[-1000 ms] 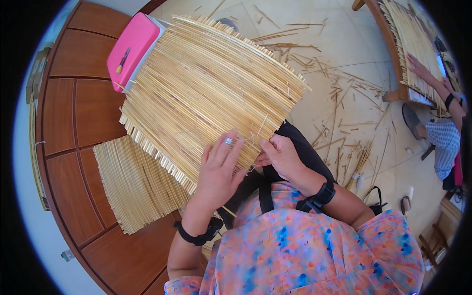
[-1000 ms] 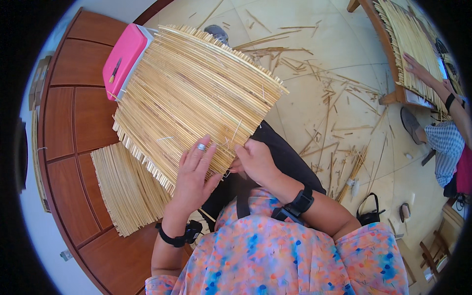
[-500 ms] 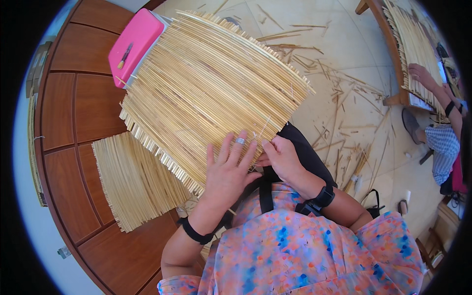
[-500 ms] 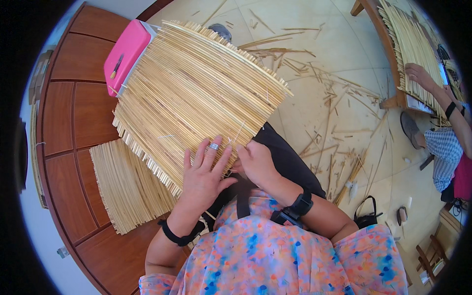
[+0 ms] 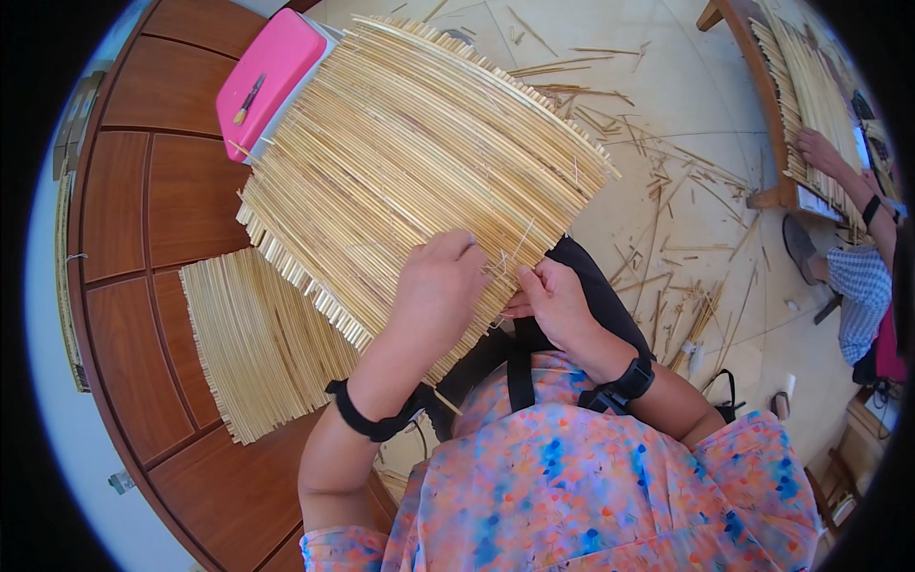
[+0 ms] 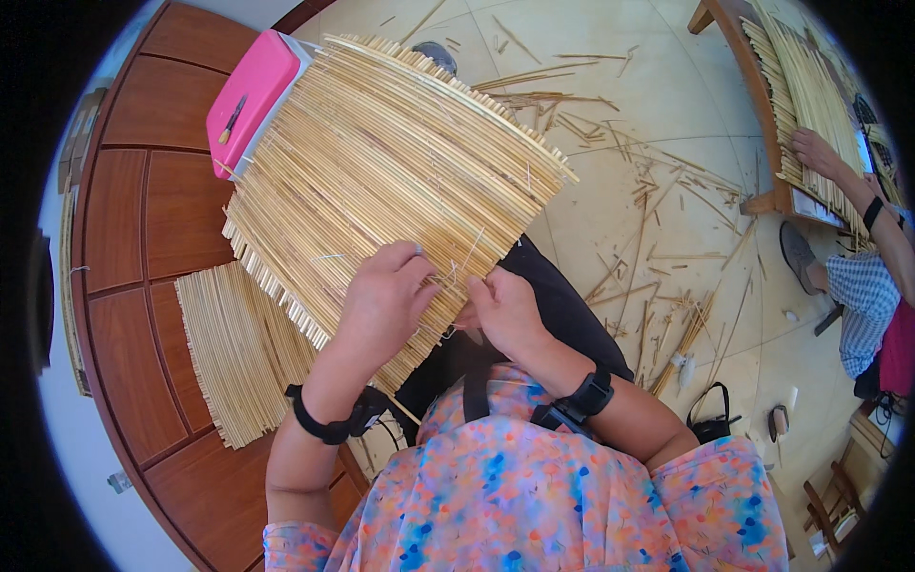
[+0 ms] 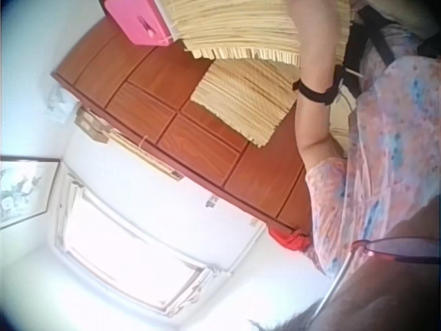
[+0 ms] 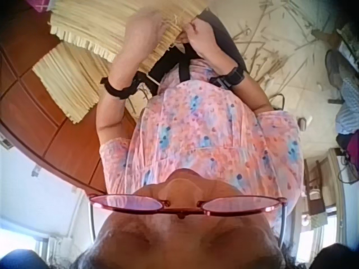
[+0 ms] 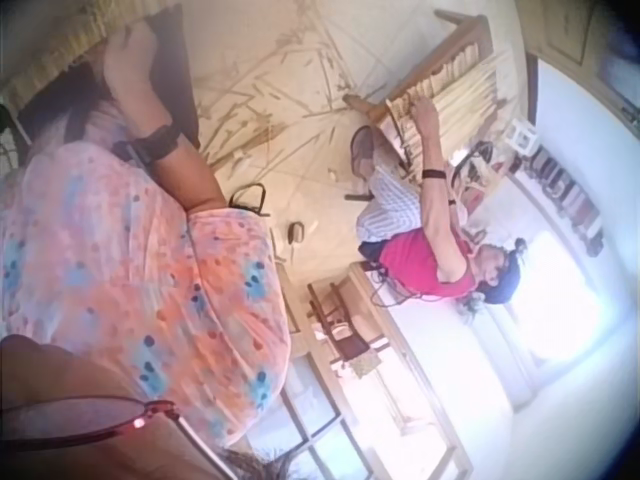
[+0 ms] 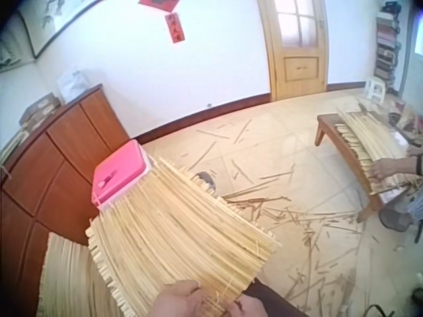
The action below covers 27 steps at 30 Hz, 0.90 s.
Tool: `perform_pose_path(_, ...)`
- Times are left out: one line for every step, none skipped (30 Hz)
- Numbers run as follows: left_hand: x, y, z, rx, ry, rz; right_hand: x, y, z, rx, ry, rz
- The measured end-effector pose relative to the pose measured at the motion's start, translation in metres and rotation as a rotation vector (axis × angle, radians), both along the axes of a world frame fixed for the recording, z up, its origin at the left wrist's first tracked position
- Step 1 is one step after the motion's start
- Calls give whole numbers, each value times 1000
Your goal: The person weaves a mat using thin bamboo strips and thread, threading the needle through the strips and tightening the weave. They adjust the mat on their lap and continue stitching along the edge.
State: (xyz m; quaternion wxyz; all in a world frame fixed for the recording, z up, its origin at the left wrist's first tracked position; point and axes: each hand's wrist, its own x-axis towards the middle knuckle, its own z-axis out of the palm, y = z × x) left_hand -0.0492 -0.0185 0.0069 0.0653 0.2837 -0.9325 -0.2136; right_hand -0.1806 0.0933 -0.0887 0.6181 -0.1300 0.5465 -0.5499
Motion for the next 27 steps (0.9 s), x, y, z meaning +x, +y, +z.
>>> perform_pose_path(-4,1,-8,-47,3,-25,0,0,-1,3,4,0)
perform_pose_path(-6,2,-13,-95,6,-49,1,1,-2,5,7,-1)
perform_pose_path(-8,2,-14,-139,-7,-67,1,0,-1,4,8,4)
perform_pose_path(-10,1,-15,-182,-21,-87,0,-1,0,4,8,6)
perform_pose_path(-11,1,-16,-225,-34,-106,0,-1,2,4,9,9)
perform_pose_path(-12,0,-17,-255,-39,-84,0,-1,4,9,9,13)
perform_pose_path(-12,-1,-18,-287,-43,-63,-1,-1,6,14,9,15)
perform_pose_path(-13,-3,-19,-319,-48,-41,-1,-1,7,18,8,18)
perform_pose_path(-12,-5,-18,-355,-56,-29,-1,-1,9,17,-3,11)
perform_pose_path(-11,-7,-16,-391,-64,-18,-1,-2,12,17,-14,4)
perform_pose_path(-9,-10,-15,-426,-72,-6,-1,-2,13,17,-26,-4)
perform_pose_path(-7,-14,-14,-455,-83,18,-1,-2,14,13,-28,1)
perform_pose_path(-5,-19,-14,-484,-93,44,-2,-2,14,8,-29,6)
perform_pose_path(-5,-22,-13,-514,-103,69,-2,-2,14,3,-30,12)
perform_pose_path(-5,-21,-9,-484,-63,104,-1,-2,14,4,-36,9)
perform_pose_path(-7,-21,-3,-456,-21,137,-1,-2,13,4,-41,6)
perform_pose_path(-8,-19,1,-426,22,170,-1,-2,12,3,-45,2)
perform_pose_path(-8,-15,2,-314,27,128,-2,-1,9,11,-36,7)
perform_pose_path(-8,-7,3,-202,32,86,-1,-1,6,19,-27,12)
perform_pose_path(-9,-1,3,-91,37,43,-2,-1,4,27,-17,17)
perform_pose_path(-11,3,-2,-105,43,31,-2,-1,3,20,-13,6)
perform_pose_path(-12,8,-11,-119,43,25,0,-1,4,14,-13,1)
perform_pose_path(-12,11,-17,-133,44,19,1,-2,4,8,-13,-4)
perform_pose_path(-12,13,-18,-141,25,25,2,-2,6,2,-29,-3)
perform_pose_path(-13,13,-20,-148,10,26,1,-3,9,-3,-41,-6)
perform_pose_path(-13,14,-21,-155,-5,28,1,-3,11,-8,-53,-8)
perform_pose_path(-12,14,-22,-163,-15,44,0,-3,13,9,-28,4)
